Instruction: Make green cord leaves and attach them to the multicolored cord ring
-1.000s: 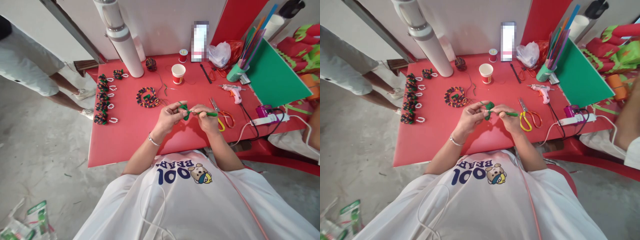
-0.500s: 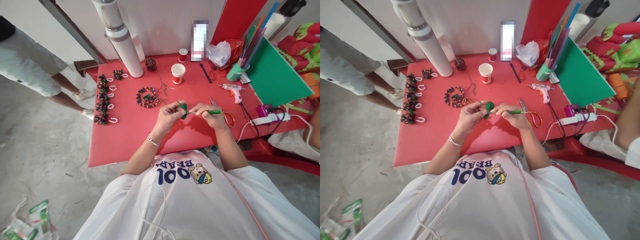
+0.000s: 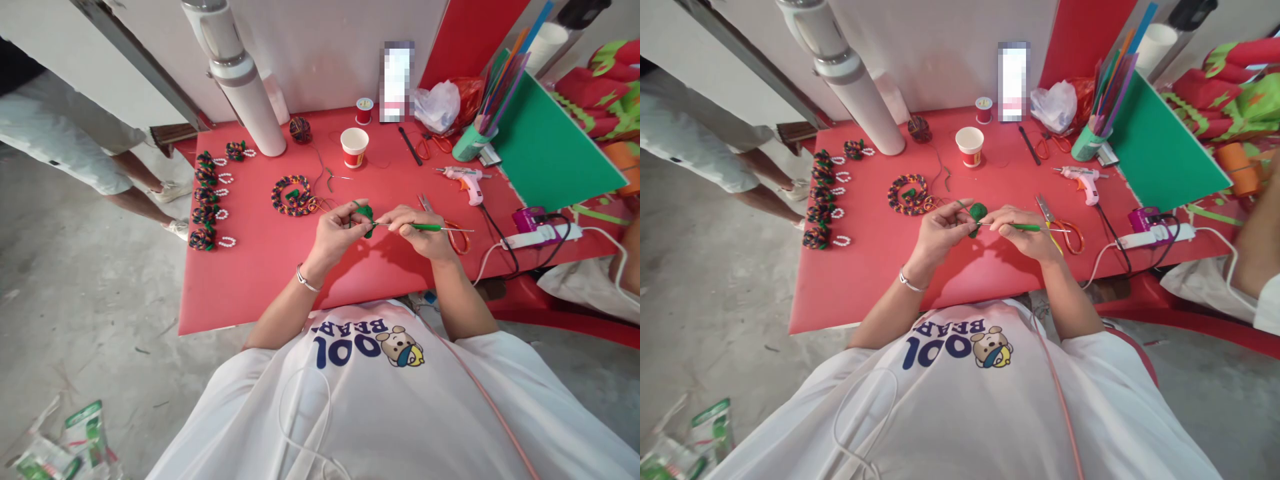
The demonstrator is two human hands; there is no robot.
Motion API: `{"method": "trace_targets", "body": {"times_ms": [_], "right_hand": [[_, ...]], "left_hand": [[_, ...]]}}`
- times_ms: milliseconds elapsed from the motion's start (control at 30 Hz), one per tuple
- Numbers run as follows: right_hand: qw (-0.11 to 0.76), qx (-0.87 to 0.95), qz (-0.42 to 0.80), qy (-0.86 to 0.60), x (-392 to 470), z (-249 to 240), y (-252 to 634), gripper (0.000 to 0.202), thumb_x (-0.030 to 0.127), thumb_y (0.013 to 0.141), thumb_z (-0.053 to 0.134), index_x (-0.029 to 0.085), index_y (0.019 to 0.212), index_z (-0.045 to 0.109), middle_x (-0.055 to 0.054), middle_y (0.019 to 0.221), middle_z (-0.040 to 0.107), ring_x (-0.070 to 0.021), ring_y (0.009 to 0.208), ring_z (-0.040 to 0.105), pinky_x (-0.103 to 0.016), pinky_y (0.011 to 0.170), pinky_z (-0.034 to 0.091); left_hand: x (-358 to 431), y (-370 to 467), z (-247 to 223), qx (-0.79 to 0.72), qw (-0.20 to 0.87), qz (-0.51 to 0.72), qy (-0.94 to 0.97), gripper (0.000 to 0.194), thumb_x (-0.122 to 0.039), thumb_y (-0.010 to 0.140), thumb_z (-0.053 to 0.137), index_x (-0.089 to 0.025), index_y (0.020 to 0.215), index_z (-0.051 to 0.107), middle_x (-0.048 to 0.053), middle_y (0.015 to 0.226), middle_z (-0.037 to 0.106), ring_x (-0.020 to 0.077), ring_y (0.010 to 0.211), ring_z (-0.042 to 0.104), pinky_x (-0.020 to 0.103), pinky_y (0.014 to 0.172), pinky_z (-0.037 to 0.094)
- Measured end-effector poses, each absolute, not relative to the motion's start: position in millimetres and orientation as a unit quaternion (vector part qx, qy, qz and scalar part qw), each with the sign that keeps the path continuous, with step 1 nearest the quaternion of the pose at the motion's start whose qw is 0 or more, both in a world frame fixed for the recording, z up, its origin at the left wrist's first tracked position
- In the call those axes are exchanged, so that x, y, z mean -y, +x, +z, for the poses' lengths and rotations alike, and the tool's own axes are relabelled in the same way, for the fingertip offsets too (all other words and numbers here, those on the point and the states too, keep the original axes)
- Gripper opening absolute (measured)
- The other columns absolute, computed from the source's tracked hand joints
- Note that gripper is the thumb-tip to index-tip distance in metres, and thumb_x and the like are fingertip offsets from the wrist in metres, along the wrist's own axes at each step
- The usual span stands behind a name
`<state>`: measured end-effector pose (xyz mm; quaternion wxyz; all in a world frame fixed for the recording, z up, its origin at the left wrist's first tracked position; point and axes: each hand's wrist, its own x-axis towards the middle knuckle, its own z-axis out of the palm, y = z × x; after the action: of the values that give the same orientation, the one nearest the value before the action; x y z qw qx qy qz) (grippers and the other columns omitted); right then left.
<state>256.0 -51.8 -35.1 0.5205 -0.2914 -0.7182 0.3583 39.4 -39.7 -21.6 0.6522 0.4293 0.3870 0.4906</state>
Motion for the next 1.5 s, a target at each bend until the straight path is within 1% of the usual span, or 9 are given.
{"method": "trace_targets", "body": {"times_ms": [300, 467, 500, 633, 700, 900, 1100, 1200, 1500], "right_hand": [[0.503, 0.757, 0.286, -0.304, 57.0, -26.0, 252.9, 0.017, 0.044, 0.101, 0.069, 0.031, 0.1, 0.081, -0.004, 0.114, 0.084, -0.0234, 0.102, 0.078, -0.045, 0.095, 0.06], [0.541, 0.706, 0.334, -0.311, 57.4, -35.1, 249.9, 0.019, 0.047, 0.101, 0.068, 0.032, 0.099, 0.081, -0.003, 0.112, 0.084, -0.0242, 0.105, 0.078, -0.046, 0.099, 0.06], [0.548, 0.696, 0.344, -0.312, 57.8, -37.0, 248.6, 0.02, 0.047, 0.101, 0.068, 0.032, 0.099, 0.08, -0.003, 0.112, 0.084, -0.0241, 0.105, 0.078, -0.046, 0.099, 0.06], [0.568, 0.667, 0.357, -0.324, 60.5, -41.7, 241.9, 0.024, 0.051, 0.1, 0.069, 0.03, 0.094, 0.08, -0.003, 0.109, 0.084, -0.0235, 0.104, 0.078, -0.045, 0.097, 0.062], [0.58, 0.654, 0.353, -0.333, 61.4, -42.8, 239.1, 0.028, 0.054, 0.099, 0.068, 0.029, 0.092, 0.079, -0.004, 0.107, 0.084, -0.0234, 0.102, 0.078, -0.045, 0.096, 0.063], [0.6, 0.635, 0.362, -0.325, 60.2, -46.5, 236.7, 0.028, 0.055, 0.098, 0.069, 0.03, 0.091, 0.079, -0.004, 0.106, 0.084, -0.024, 0.103, 0.079, -0.045, 0.094, 0.064], [0.596, 0.633, 0.361, -0.338, 59.8, -48.4, 236.7, 0.033, 0.06, 0.097, 0.069, 0.029, 0.089, 0.078, -0.005, 0.104, 0.085, -0.0242, 0.1, 0.079, -0.046, 0.093, 0.064], [0.582, 0.644, 0.373, -0.329, 59.7, -46.9, 239.4, 0.034, 0.061, 0.097, 0.068, 0.029, 0.088, 0.077, -0.005, 0.104, 0.085, -0.0239, 0.098, 0.079, -0.045, 0.091, 0.065], [0.516, 0.741, 0.295, -0.312, 59.7, -32.7, 249.3, 0.02, 0.046, 0.102, 0.067, 0.031, 0.097, 0.08, -0.003, 0.111, 0.084, -0.0232, 0.1, 0.077, -0.046, 0.095, 0.059]], "left_hand": [[39.3, 39.7, -27.0, -0.393, 0.634, 0.508, 0.431, 0.055, -0.02, 0.063, 0.092, -0.013, 0.116, 0.078, 0.0, 0.071, 0.073, 0.009, 0.059, 0.063, 0.021, 0.058, 0.048], [39.8, 38.8, -27.2, -0.371, 0.64, 0.504, 0.446, 0.062, -0.022, 0.062, 0.095, -0.017, 0.121, 0.078, 0.005, 0.1, 0.079, 0.0102, 0.069, 0.068, 0.024, 0.064, 0.055], [39.9, 38.8, -27.2, -0.362, 0.647, 0.501, 0.447, 0.064, -0.023, 0.062, 0.096, -0.017, 0.123, 0.077, 0.005, 0.101, 0.079, 0.011, 0.071, 0.069, 0.024, 0.066, 0.056], [40.9, 39.4, -26.1, -0.357, 0.664, 0.486, 0.442, 0.065, -0.027, 0.064, 0.097, -0.016, 0.125, 0.077, 0.001, 0.077, 0.073, 0.0102, 0.063, 0.066, 0.021, 0.055, 0.048], [41.8, 39.6, -24.1, -0.361, 0.669, 0.482, 0.435, 0.067, -0.03, 0.064, 0.098, -0.014, 0.125, 0.076, 0.001, 0.072, 0.073, 0.0108, 0.06, 0.065, 0.02, 0.052, 0.044], [43.2, 38.3, -18.1, -0.378, 0.681, 0.471, 0.413, 0.071, -0.033, 0.058, 0.102, -0.015, 0.122, 0.077, 0.003, 0.072, 0.076, 0.0116, 0.062, 0.067, 0.021, 0.055, 0.045], [42.2, 37.6, -18.8, -0.384, 0.685, 0.467, 0.407, 0.079, -0.028, 0.056, 0.102, -0.011, 0.127, 0.075, 0.004, 0.073, 0.075, 0.013, 0.062, 0.068, 0.022, 0.054, 0.044], [42.5, 37.5, -18.5, -0.397, 0.683, 0.469, 0.394, 0.075, -0.027, 0.056, 0.101, -0.01, 0.125, 0.076, 0.004, 0.072, 0.075, 0.0134, 0.061, 0.067, 0.022, 0.053, 0.044], [42.6, 36.9, -18.3, -0.408, 0.688, 0.469, 0.374, 0.072, -0.025, 0.051, 0.103, -0.014, 0.118, 0.077, 0.001, 0.071, 0.076, 0.0098, 0.055, 0.063, 0.02, 0.047, 0.04]]}}
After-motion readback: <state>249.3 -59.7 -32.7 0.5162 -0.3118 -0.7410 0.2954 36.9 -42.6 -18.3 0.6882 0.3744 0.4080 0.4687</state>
